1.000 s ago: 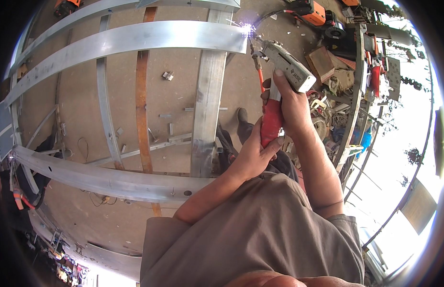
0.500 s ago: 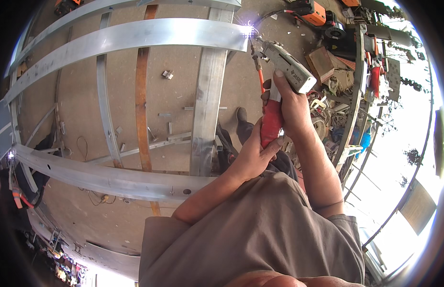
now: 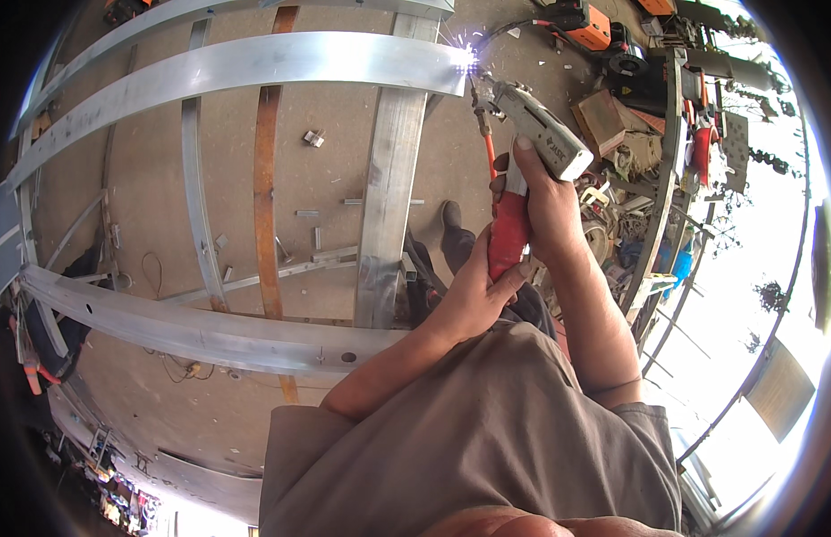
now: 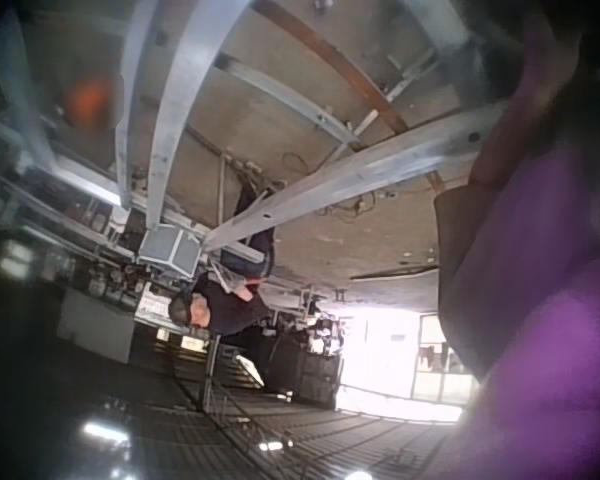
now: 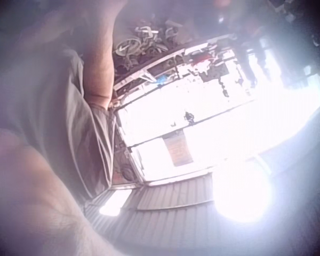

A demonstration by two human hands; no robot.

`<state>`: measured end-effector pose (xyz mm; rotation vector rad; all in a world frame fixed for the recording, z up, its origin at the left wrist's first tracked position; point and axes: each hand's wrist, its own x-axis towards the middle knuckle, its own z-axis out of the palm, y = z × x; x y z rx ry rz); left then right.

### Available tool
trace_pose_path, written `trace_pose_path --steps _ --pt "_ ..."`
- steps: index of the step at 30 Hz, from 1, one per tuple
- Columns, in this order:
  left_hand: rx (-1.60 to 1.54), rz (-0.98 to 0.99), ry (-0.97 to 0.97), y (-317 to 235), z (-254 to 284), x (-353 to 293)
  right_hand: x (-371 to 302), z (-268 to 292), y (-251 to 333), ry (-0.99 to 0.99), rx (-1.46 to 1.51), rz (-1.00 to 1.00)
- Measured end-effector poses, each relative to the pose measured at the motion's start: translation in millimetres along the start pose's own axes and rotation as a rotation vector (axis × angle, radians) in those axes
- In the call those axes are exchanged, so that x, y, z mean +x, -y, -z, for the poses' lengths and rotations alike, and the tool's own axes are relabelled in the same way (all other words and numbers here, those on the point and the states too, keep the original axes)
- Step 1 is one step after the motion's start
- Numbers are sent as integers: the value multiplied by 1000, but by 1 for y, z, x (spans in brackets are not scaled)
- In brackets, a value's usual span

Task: The person welds a metal frame structure using a handheld welding torch. They position the torch at various joints, apply welds, and move along the frame to join multiple sections. The person occasionally adjusts the frame and repositions the torch to continue welding different areas.

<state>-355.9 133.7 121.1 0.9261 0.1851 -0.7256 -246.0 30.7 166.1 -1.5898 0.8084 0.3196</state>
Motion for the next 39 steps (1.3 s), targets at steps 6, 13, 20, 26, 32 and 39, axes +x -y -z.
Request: trace_pose_path --steps 6,13,20,26,32,39 --pt "-18 6 4 1 0 -1 0 1 -3 9 -2 0" --pt "-10 13 -7 2 -1 -4 -2 1 -5 1 -27 26" --pt "0 31 -3 4 -1 -6 -4 2 -6 17 -19 23" --pt "24 22 -18 6 0 -9 -6 2 -8 20 7 6" --pt "31 6 -9 9 0 -10 -8 2 -10 28 14 17" --pt "22 11 -9 10 -1 -13 -11 2 -9 19 -18 12"
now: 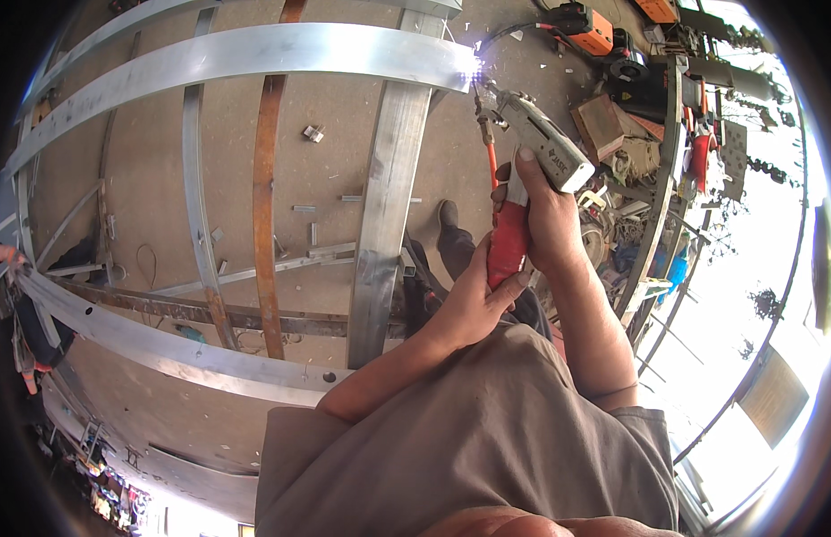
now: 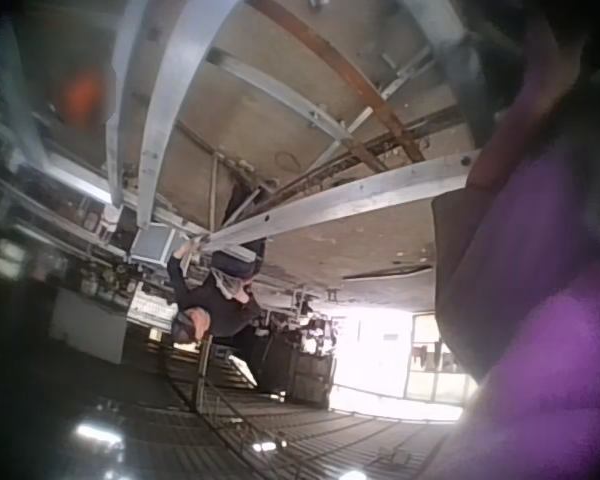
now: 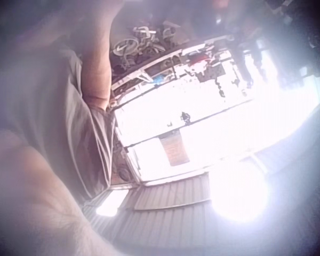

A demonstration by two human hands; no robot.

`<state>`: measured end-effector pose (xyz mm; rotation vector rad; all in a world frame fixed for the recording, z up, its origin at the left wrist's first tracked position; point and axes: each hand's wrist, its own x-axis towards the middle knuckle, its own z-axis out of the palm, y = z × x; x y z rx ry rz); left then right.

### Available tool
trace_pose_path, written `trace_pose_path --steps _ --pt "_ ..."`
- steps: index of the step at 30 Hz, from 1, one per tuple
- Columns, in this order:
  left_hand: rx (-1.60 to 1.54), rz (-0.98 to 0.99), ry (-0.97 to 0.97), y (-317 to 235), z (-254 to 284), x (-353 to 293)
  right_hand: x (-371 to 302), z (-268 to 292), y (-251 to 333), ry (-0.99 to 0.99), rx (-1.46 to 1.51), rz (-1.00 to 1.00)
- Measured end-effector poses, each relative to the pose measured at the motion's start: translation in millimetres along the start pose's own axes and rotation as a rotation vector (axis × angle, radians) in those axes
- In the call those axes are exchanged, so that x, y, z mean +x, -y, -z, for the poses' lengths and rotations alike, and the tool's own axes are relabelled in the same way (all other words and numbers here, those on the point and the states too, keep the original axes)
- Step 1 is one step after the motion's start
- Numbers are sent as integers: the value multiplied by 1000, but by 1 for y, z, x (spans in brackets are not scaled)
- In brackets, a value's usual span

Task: The person welds a metal frame structure using a handheld welding torch. They position the torch at various joints, apply welds, and move along the frame to join multiple sections. The person occasionally adjusts the frame and repositions the torch to continue welding different areas.

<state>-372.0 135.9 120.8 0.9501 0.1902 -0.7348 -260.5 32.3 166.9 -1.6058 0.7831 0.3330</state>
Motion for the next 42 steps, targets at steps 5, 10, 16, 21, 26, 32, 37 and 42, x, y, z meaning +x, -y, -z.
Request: trace_pose_path --steps 5,10,16,21,26,32,37,42 --pt "-9 7 1 0 0 -2 -1 0 -1 0 -5 -14" --pt "-16 17 3 1 0 -4 -2 0 -3 -6 -3 -2" --pt "12 45 9 -1 0 -6 -4 2 -4 8 -9 -14" --pt "1 33 7 0 -2 -8 -5 3 -6 -4 -18 -7" --pt "8 36 4 0 -2 -10 -7 4 -6 4 -9 -22" --pt "26 13 0 1 -2 -12 -10 4 -7 3 -12 -34" --pt "20 9 0 4 -2 -13 -11 4 -8 12 -24 -29" --pt "35 34 5 8 -2 -15 -12 6 -10 8 -29 -29"
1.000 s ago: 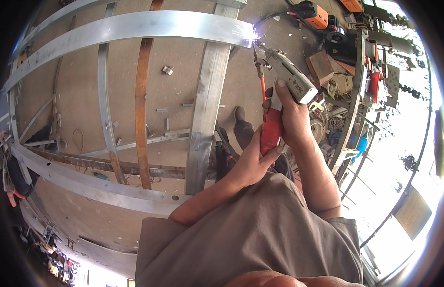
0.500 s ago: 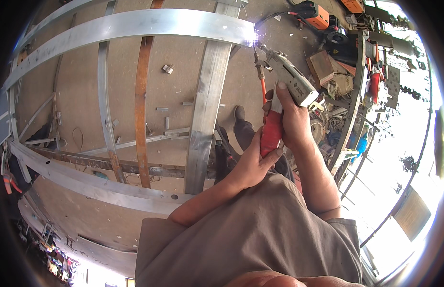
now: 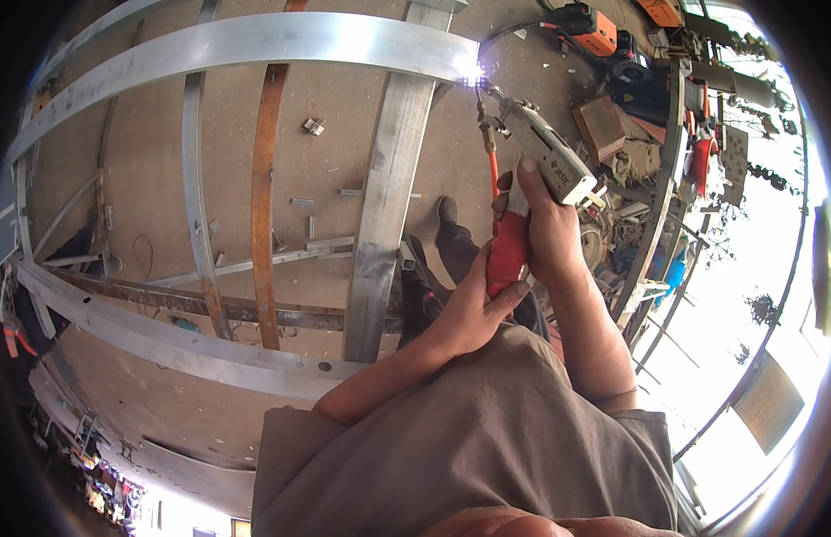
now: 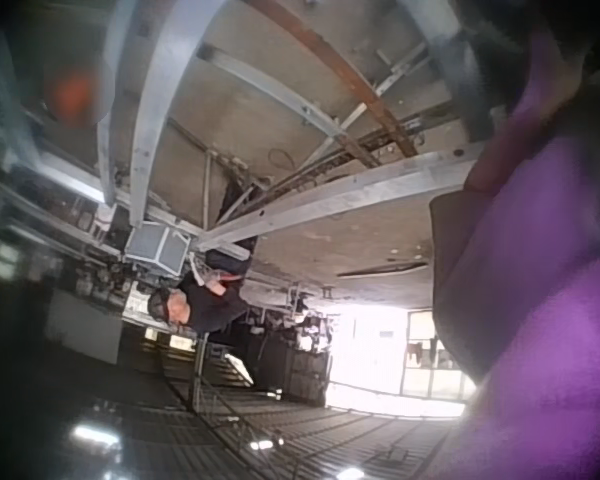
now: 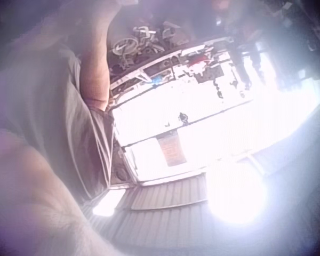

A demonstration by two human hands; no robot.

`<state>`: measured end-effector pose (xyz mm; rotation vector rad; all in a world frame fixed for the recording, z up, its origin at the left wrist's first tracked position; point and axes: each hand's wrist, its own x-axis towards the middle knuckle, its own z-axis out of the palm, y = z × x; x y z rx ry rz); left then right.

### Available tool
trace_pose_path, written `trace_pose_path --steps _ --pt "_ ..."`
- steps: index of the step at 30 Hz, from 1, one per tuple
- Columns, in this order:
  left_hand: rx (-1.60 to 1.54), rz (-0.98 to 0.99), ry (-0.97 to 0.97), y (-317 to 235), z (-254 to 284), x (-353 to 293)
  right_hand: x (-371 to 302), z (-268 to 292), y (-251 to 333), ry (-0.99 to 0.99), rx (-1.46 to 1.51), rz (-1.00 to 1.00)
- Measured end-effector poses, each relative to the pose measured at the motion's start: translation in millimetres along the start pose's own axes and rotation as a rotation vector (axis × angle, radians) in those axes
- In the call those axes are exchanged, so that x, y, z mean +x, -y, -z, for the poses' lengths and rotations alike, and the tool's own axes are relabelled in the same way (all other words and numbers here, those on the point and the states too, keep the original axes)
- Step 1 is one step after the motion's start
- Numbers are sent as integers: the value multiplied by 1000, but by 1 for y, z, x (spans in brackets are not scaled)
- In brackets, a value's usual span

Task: The person welds a metal frame structure using a handheld welding torch. They position the torch at various joints, apply welds, and move along the frame to join multiple sections. The person occasionally adjusts the frame and repositions the torch to continue welding different areas.

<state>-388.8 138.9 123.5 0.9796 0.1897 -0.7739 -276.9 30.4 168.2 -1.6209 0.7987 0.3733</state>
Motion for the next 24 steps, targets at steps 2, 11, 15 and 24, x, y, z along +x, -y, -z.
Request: trace_pose_path --steps 2,11,15,24 --pt "13 -42 -16 1 -1 1 0 0 -1 6 17 2" --pt "25 -30 -13 3 -2 -3 -5 -1 -1 0 13 -3" --pt "23 -46 -7 7 -2 -4 -7 0 -2 4 21 -15" --pt "-17 -37 6 9 -5 -8 -8 5 -6 37 25 -38"
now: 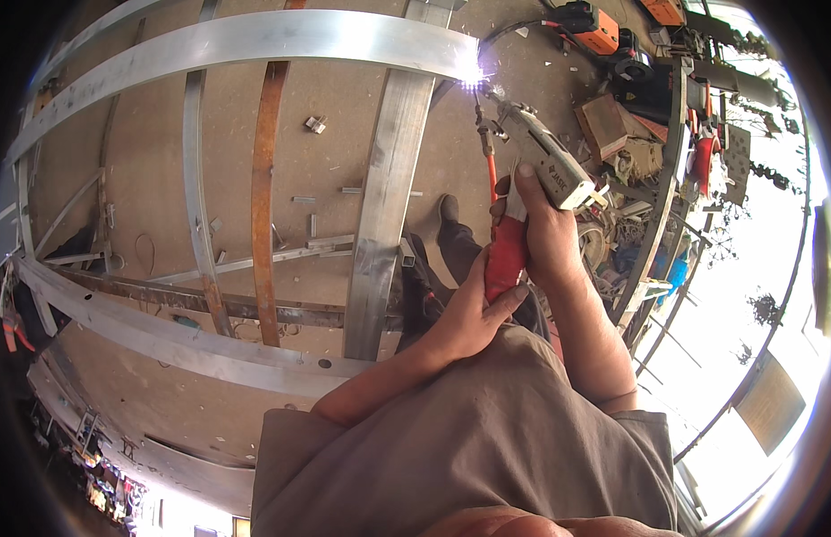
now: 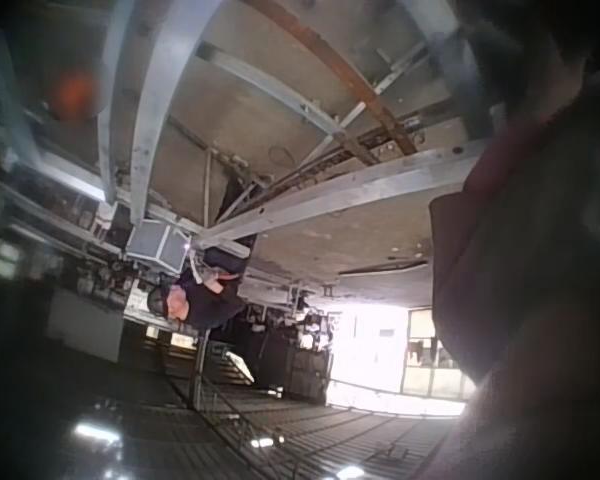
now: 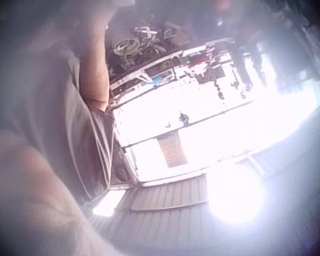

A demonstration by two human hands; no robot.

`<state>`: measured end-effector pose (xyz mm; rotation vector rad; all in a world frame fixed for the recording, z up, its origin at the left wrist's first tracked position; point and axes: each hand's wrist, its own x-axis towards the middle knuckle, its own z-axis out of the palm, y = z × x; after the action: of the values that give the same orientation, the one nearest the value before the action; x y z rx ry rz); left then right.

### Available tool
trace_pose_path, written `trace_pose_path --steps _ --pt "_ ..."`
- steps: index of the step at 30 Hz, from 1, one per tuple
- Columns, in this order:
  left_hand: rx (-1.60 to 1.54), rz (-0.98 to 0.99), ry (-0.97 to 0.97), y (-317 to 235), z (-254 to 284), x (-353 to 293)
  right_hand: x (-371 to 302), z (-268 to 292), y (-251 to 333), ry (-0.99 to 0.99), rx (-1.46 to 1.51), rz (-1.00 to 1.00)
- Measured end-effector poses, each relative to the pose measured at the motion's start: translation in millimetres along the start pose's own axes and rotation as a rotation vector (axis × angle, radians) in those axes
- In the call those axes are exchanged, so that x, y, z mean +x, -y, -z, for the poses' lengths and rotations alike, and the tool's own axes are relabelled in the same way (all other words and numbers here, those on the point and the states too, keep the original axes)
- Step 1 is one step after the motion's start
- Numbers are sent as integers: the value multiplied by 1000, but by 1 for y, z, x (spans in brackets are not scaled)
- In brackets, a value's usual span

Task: The person welds a metal frame structure using a handheld welding torch. They position the torch at various joints, apply welds, and move along the frame to join multiple sections. The person occasionally adjusts the frame and repositions the torch to continue welding different areas.

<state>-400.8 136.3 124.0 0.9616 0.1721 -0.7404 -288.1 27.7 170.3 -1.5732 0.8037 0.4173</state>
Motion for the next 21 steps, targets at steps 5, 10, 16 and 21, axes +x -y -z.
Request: trace_pose_path --steps 5,10,16,21 --pt "25 8 -4 2 1 -2 -2 1 -1 3 -11 -5" --pt "38 10 5 5 1 -4 -3 2 -6 10 34 10" --pt "35 91 -6 5 -3 -11 -3 4 -15 -23 7 49" --pt "104 55 20 8 -5 -13 -24 13 -11 -45 81 128"
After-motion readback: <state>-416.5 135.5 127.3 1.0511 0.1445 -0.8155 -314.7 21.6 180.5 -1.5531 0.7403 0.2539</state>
